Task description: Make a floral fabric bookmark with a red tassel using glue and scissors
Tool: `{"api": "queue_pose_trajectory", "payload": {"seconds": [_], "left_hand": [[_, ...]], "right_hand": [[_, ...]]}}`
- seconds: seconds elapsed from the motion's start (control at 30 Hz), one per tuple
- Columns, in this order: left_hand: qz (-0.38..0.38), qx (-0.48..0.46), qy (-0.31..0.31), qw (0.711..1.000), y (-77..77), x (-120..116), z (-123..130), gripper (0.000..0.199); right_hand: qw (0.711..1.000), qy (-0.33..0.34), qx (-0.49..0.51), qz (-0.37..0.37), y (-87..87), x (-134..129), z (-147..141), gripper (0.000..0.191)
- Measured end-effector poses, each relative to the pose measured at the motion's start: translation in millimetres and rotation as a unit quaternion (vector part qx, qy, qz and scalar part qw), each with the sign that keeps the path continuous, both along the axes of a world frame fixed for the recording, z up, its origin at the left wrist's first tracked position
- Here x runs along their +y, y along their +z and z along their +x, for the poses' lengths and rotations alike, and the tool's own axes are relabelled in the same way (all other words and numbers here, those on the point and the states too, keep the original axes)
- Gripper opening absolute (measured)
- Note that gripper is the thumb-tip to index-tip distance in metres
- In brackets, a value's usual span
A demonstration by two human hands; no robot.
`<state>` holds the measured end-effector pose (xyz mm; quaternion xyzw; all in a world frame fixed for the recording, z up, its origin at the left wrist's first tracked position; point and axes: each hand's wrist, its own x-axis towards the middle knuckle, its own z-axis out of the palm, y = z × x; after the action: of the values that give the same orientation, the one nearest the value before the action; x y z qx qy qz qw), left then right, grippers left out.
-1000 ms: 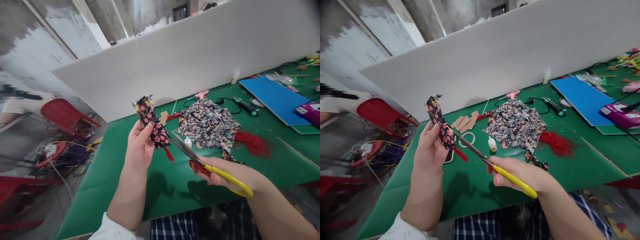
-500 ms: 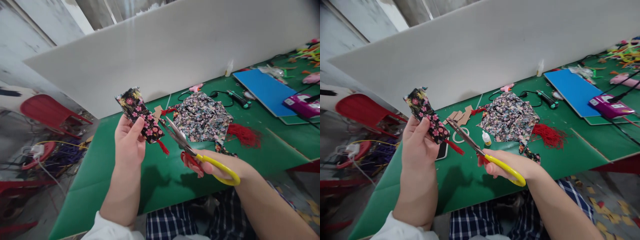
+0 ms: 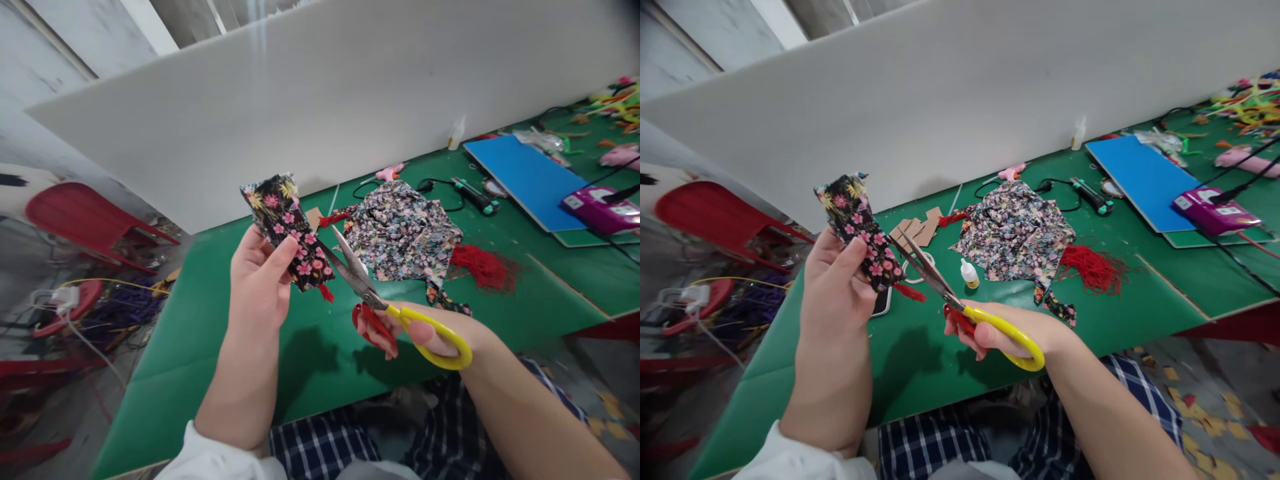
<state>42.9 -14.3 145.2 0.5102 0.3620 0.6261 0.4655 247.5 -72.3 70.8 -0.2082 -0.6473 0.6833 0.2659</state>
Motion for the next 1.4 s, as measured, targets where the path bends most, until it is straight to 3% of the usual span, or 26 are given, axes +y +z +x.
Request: {"api": "queue_pose_trajectory", "payload": {"seconds": [0.2,0.4,0.7,0.87,1.0,1.4], "left_hand": [[-0.001,-0.01,-0.008,1.0,0.2,-2,2,0.025],[0.001,0.003,-0.019,1.0,-3.3,1,2,0.024],[-0.016,-0.006,-0.047,0.999,-8.9,6,1,0.029],[-0.003,-0.022,-0.021,1.0,-7.9,16,-8,0.031],[-0.05,-0.021,-0.049,0.997,-4.0,19,-12,0.031],[-0.073,-0.02,-0.064,0.995,-10.2,6,-1,0.035]], "right_hand": [[0.998,0.019,0.047,-0.036,-9.5,-1,1,0.083],[0.999,0.027,0.006,0.046,-9.3,-1,0,0.077],[0.996,0.009,-0.042,0.074,-0.8,-3,4,0.076],[0.996,-0.012,-0.057,0.074,-9.7,-2,13,0.073],[0.999,0.002,0.006,0.035,-17.0,-3,15,0.072],[1.0,0.014,0.007,0.009,-10.1,-3,0,0.073]]}}
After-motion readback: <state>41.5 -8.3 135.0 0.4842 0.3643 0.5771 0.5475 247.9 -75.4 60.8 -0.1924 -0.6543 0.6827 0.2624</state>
